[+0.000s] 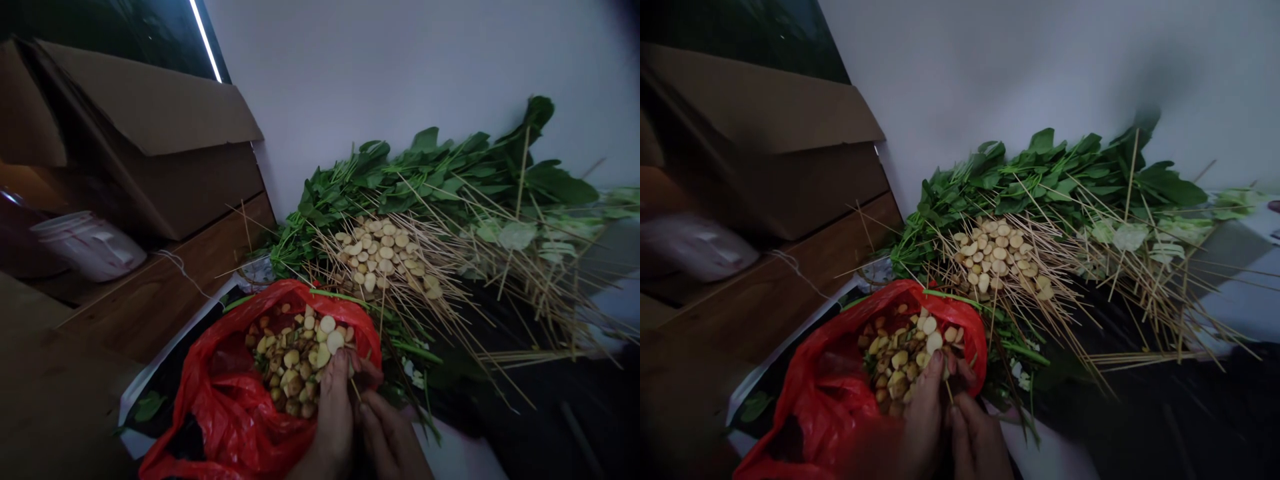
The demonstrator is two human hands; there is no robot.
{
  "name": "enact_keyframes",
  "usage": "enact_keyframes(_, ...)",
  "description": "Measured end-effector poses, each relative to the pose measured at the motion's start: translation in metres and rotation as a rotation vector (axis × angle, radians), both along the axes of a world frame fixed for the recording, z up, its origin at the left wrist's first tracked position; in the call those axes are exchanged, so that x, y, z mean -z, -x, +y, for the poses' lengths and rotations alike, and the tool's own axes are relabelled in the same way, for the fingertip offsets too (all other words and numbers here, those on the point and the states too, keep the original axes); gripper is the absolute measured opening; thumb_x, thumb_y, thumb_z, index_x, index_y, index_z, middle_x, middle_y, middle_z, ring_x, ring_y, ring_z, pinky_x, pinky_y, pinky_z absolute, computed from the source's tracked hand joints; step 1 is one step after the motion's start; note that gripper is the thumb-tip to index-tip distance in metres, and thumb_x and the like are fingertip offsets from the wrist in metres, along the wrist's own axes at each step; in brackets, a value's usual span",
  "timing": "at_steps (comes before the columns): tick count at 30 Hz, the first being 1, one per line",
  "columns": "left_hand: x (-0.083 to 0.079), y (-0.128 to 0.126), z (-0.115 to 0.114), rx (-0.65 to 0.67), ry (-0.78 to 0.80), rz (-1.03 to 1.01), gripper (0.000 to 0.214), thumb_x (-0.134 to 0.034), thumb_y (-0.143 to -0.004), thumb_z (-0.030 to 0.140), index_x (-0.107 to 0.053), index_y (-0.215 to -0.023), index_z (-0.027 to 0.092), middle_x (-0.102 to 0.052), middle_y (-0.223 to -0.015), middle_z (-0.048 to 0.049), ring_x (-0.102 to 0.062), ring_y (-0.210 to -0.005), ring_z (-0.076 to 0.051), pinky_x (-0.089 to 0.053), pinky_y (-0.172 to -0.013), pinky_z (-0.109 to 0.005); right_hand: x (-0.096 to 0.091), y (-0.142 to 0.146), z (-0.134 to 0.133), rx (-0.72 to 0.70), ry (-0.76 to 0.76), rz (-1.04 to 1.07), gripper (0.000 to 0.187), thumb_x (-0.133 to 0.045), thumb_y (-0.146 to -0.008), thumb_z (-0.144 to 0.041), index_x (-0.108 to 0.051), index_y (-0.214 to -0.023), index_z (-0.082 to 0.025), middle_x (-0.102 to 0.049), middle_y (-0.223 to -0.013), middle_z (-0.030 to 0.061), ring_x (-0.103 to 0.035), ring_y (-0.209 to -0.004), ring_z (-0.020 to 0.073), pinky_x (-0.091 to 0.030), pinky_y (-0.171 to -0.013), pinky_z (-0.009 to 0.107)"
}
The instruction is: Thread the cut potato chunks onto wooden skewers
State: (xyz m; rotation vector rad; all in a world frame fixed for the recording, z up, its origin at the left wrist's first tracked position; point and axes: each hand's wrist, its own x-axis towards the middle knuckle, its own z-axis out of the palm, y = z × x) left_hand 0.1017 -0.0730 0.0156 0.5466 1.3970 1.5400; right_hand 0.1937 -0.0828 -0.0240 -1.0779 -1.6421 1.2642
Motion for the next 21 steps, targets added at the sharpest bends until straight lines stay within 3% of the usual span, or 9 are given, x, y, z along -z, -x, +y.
enact_keyframes(4,-0.001,-0.008,-0.006,0.042,0.041,0.142,0.044,-0.039,-0.091,0.051,-0.062,-0.069,0.021,-0.069,-0.077,-0.0057,-0.060,-0.079,-0.022,-0.045,-0.078,-0.031,0.002,0.006,-0.004,0.043,-0.035,0.033,0.045,-0.037,-0.095,-0.053,-0.070,-0.094,-0.022,-0.069,-0.080,0.0067,-0.064,-0.081,0.0209,-0.052,-0.075,0.026)
enact_keyframes(8,0.002,-0.012,-0.011,0.142,0.081,0.133,0.049,-0.041,-0.089,0.055,-0.065,-0.064,0.021,-0.070,-0.075,-0.0088,-0.061,-0.083,-0.025,-0.046,-0.082,-0.033,0.001,0.006,-0.001,0.113,-0.057,0.036,0.050,-0.033,-0.096,-0.053,-0.068,-0.111,-0.021,-0.070,-0.103,0.0114,-0.062,-0.106,0.0237,-0.049,-0.091,0.029)
enact_keyframes(12,0.005,-0.005,-0.002,0.169,0.028,-0.100,0.042,-0.049,-0.086,0.055,-0.070,-0.080,0.020,-0.072,-0.082,-0.0097,-0.064,-0.090,-0.026,-0.047,-0.086,-0.034,0.005,0.002,0.001,0.101,-0.013,0.030,0.048,-0.036,-0.094,-0.055,-0.068,-0.095,-0.020,-0.067,-0.080,0.0076,-0.063,-0.078,0.0211,-0.051,-0.075,0.026)
enact_keyframes(15,0.002,0.004,0.012,0.110,-0.055,-0.427,0.048,-0.046,-0.086,0.061,-0.066,-0.098,0.019,-0.073,-0.086,-0.0091,-0.067,-0.088,-0.025,-0.048,-0.087,-0.038,0.014,0.002,-0.002,0.017,0.059,0.070,0.046,-0.037,-0.094,-0.056,-0.058,-0.073,-0.020,-0.052,-0.060,-0.0003,-0.049,-0.055,0.0144,-0.044,-0.057,0.022)
enact_keyframes(18,0.000,0.010,0.021,0.040,-0.059,-0.517,0.042,-0.053,-0.084,0.057,-0.064,-0.081,0.017,-0.073,-0.084,-0.0095,-0.068,-0.086,-0.024,-0.049,-0.087,-0.036,0.021,0.005,-0.007,-0.020,0.088,0.111,0.047,-0.035,-0.094,-0.057,-0.049,-0.067,-0.021,-0.042,-0.054,-0.0038,-0.040,-0.049,0.0119,-0.038,-0.051,0.021)
enact_keyframes(21,0.003,0.010,0.021,-0.045,-0.069,-0.387,0.039,-0.057,-0.082,0.054,-0.057,-0.066,0.019,-0.072,-0.077,-0.0070,-0.068,-0.084,-0.022,-0.048,-0.086,-0.033,0.022,0.009,-0.011,-0.012,0.091,0.136,0.048,-0.039,-0.091,-0.059,-0.051,-0.065,-0.021,-0.044,-0.054,-0.0034,-0.041,-0.051,0.0122,-0.038,-0.051,0.021)
